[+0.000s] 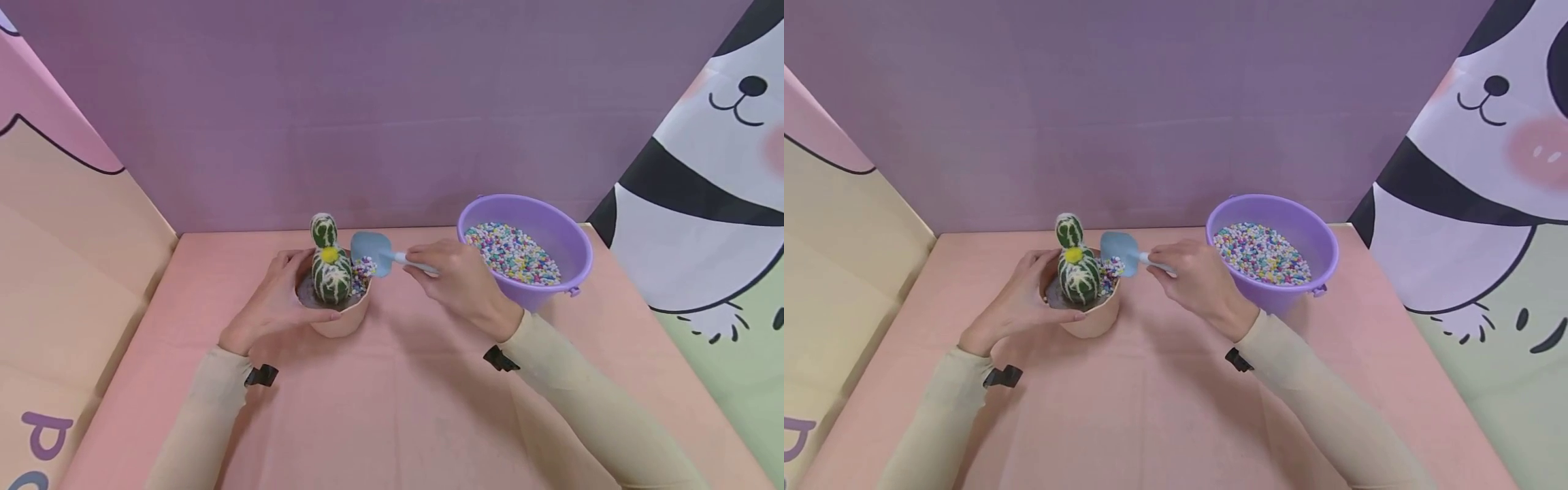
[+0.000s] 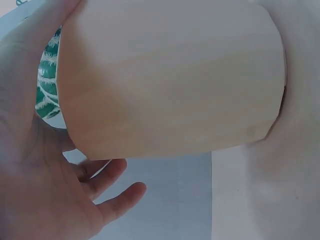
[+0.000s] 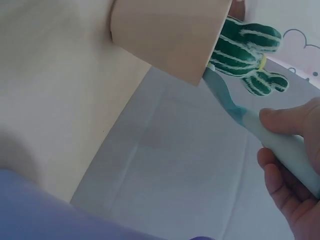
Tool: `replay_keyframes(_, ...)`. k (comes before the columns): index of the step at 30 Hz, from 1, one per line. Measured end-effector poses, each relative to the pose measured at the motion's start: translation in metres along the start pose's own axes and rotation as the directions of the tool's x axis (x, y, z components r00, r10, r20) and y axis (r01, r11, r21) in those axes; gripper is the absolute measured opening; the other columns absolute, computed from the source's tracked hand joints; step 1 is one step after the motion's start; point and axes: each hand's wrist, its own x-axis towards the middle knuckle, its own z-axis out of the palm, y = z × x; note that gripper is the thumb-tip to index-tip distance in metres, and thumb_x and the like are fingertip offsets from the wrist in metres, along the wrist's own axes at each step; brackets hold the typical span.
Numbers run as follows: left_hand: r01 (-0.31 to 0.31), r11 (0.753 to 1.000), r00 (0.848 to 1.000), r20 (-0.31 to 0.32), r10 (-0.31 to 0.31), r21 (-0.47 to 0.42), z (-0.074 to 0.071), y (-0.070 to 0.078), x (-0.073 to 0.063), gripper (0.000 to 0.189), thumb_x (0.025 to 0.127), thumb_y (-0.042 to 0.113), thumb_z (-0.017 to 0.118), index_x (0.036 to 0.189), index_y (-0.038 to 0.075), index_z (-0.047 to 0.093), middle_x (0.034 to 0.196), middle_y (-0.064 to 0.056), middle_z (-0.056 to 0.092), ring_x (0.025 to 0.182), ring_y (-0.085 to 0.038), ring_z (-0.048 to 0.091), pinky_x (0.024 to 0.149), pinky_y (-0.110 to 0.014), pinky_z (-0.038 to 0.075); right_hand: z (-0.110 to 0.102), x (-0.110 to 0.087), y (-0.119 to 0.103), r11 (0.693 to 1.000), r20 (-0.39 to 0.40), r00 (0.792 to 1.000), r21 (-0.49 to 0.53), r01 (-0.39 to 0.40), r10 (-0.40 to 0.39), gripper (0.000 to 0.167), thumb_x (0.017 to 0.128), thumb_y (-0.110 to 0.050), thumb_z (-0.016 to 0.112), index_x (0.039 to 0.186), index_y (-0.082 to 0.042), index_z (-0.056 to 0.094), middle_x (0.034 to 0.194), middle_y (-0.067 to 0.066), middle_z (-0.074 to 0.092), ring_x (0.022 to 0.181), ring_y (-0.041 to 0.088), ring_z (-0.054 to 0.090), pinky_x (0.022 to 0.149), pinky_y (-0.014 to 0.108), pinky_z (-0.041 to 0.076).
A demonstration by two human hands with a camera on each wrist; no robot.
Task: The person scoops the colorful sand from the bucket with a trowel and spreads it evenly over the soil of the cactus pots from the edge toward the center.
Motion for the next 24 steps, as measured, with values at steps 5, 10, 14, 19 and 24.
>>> replay_keyframes(5, 0.004, 1.000, 1.000, -0.010, -0.004, 0.020, 0.000, -0.001, -0.001, 0.129, 0.065, 0.058, 0.099, 0.168, 0.021, 0.031, 0.156, -0.014, 0.037, 0.141, -0.030, 0.038, 0.120, -0.057, 0.038, 0.002, 0.001, -0.002, 0.999, 0.008, 1.000, -0.026, 0.018, -0.018, 0.022, 0.083, -0.001, 0.088, 0.104, -0.002, 0.084, 0.099, 0.011, 0.083, 0.091, 0.028, 0.079, 0.081, 0.042, 0.065)
replay_keyframes(10, -0.002, 1.000, 1.000, -0.012, 0.002, 0.004, 0.000, -0.002, -0.001, 0.129, 0.065, 0.057, 0.100, 0.168, 0.021, 0.031, 0.155, -0.014, 0.037, 0.141, -0.030, 0.039, 0.121, -0.056, 0.038, 0.003, 0.000, -0.003, 0.999, 0.001, 1.000, -0.029, 0.015, -0.015, 0.023, 0.083, -0.002, 0.089, 0.105, -0.003, 0.084, 0.100, 0.011, 0.083, 0.091, 0.027, 0.079, 0.080, 0.041, 0.065)
replay_keyframes(14, -0.033, 0.999, 0.999, -0.006, 0.033, -0.001, 0.000, -0.004, 0.000, 0.127, 0.067, 0.051, 0.100, 0.168, 0.017, 0.031, 0.164, -0.014, 0.032, 0.151, -0.033, 0.032, 0.125, -0.060, 0.033, 0.003, -0.002, -0.002, 1.000, -0.012, 1.000, -0.020, 0.024, -0.025, 0.023, 0.082, -0.001, 0.089, 0.105, -0.002, 0.084, 0.100, 0.012, 0.083, 0.091, 0.028, 0.079, 0.080, 0.041, 0.065)
replay_keyframes(19, -0.155, 0.987, 0.988, 0.002, 0.155, -0.040, 0.000, -0.011, 0.004, 0.116, 0.070, 0.038, 0.101, 0.165, 0.015, 0.037, 0.166, -0.009, 0.042, 0.155, -0.035, 0.035, 0.127, -0.063, 0.027, 0.004, -0.007, 0.000, 0.999, -0.043, 0.998, -0.012, 0.044, -0.045, 0.024, 0.080, 0.001, 0.090, 0.103, -0.001, 0.084, 0.099, 0.013, 0.083, 0.086, 0.028, 0.079, 0.074, 0.039, 0.064)
replay_keyframes(24, -0.172, 0.983, 0.985, -0.004, 0.172, -0.070, 0.000, -0.012, 0.005, 0.113, 0.069, 0.040, 0.102, 0.162, 0.021, 0.041, 0.160, -0.002, 0.051, 0.151, -0.030, 0.040, 0.128, -0.058, 0.027, 0.006, -0.011, 0.003, 0.998, -0.072, 0.996, -0.016, 0.058, -0.059, 0.024, 0.078, 0.000, 0.092, 0.102, 0.000, 0.085, 0.098, 0.014, 0.083, 0.085, 0.030, 0.079, 0.075, 0.040, 0.064)
